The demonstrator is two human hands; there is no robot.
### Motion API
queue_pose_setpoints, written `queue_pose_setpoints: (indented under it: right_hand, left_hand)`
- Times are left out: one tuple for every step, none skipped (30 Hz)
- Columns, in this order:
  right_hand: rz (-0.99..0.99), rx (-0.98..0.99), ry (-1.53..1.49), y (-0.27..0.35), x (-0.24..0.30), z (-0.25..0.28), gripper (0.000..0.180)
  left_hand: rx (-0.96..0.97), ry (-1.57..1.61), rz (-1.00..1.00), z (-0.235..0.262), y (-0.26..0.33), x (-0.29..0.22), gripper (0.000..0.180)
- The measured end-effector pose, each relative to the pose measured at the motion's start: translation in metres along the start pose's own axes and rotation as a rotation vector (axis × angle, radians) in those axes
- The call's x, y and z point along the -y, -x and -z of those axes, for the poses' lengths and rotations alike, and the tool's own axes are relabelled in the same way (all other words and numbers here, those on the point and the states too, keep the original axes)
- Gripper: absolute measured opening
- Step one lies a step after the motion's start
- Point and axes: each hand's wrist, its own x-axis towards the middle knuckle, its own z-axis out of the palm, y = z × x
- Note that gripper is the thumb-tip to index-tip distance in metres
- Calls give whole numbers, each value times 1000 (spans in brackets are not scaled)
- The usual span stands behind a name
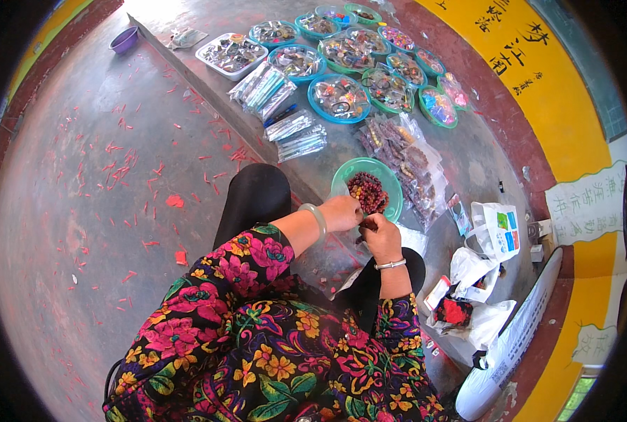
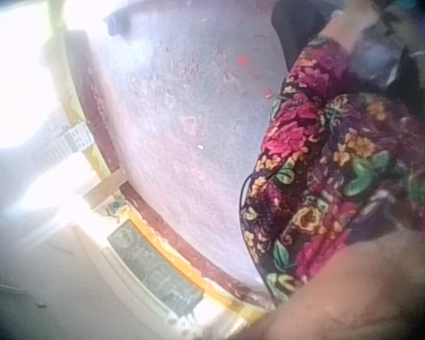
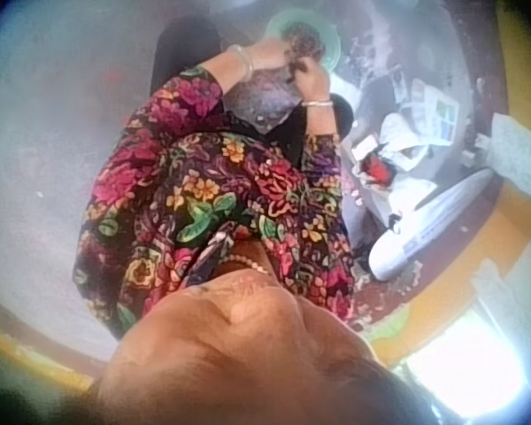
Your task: The person sits on the floor and repeatedly scoops red beads from a green bowl into small plastic bags using a white scoop. The person then places the filled bags onto a pile of similar packages on the floor.
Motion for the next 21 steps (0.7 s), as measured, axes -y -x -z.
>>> queue_pose_setpoints:
  right_hand:
    - [22, -18, 60, -1, 2, -1, 24]
    - [21, -16, 46, -2, 2, -3, 23]
    - [20, -13, 31, -3, 0, -6, 23]
    - [18, -15, 19, -4, -3, -9, 23]
    - [0, -12, -117, -4, -7, -12, 22]
    - [-18, -8, -253, -5, -12, -14, 22]
    - [-36, -3, -390, -6, -13, -14, 22]
    - [-90, 2, -447, -6, -14, -13, 22]
    - [-145, 7, -504, -7, -16, -9, 24]
    - [-199, 12, -561, -7, -17, -6, 25]
    - [-207, -25, -573, -7, -20, -4, 25]
    - [-214, -63, -585, -6, -25, -2, 26]
    - [-220, -100, -598, -6, -31, 0, 26]
    - [-270, -71, -719, -6, -39, 2, 37]
    - [-244, -64, -749, -5, -50, 1, 41]
    - [-216, -62, -780, -5, -56, 1, 45]
    - [-188, -60, -811, -4, -63, 1, 50]
    - [-252, 93, -1012, -3, -70, 1, 65]
    - [-318, 96, -1020, -1, -64, -1, 66]
    - [-383, 94, -1026, 2, -52, -3, 68]
    - [-447, 93, -1031, 2, -39, -4, 71]
  left_hand:
    - [18, 2, -7, -2, -1, 2, 32]
    - [36, 4, -15, -3, -2, 5, 32]
    - [21, 14, -24, -4, -3, 8, 31]
    - [7, 23, -39, -4, -3, 8, 30]
    - [-7, 33, -54, -4, -3, 7, 30]
    - [9, 142, -23, -3, -4, 8, 29]
    - [23, 252, 10, 3, -1, 4, 29]
    - [38, 361, 44, 9, 1, 1, 29]
    - [52, 482, 105, 13, 3, -2, 28]
    - [65, 603, 166, 17, 5, -5, 28]
    - [78, 724, 227, 21, 7, -7, 27]
    - [83, 795, 270, 26, 9, -9, 27]
    - [84, 859, 276, 29, 10, -9, 26]
    - [91, 922, 280, 31, 10, -9, 26]
    - [97, 984, 283, 34, 11, -9, 25]
    - [79, 1047, 268, 36, 11, -11, 24]
    - [61, 1110, 253, 37, 12, -13, 24]
    - [44, 1173, 237, 38, 13, -15, 23]
    - [43, 1237, 230, 39, 14, -13, 23]
    - [47, 1301, 218, 40, 14, -11, 23]
    - [50, 1365, 206, 39, 14, -10, 23]
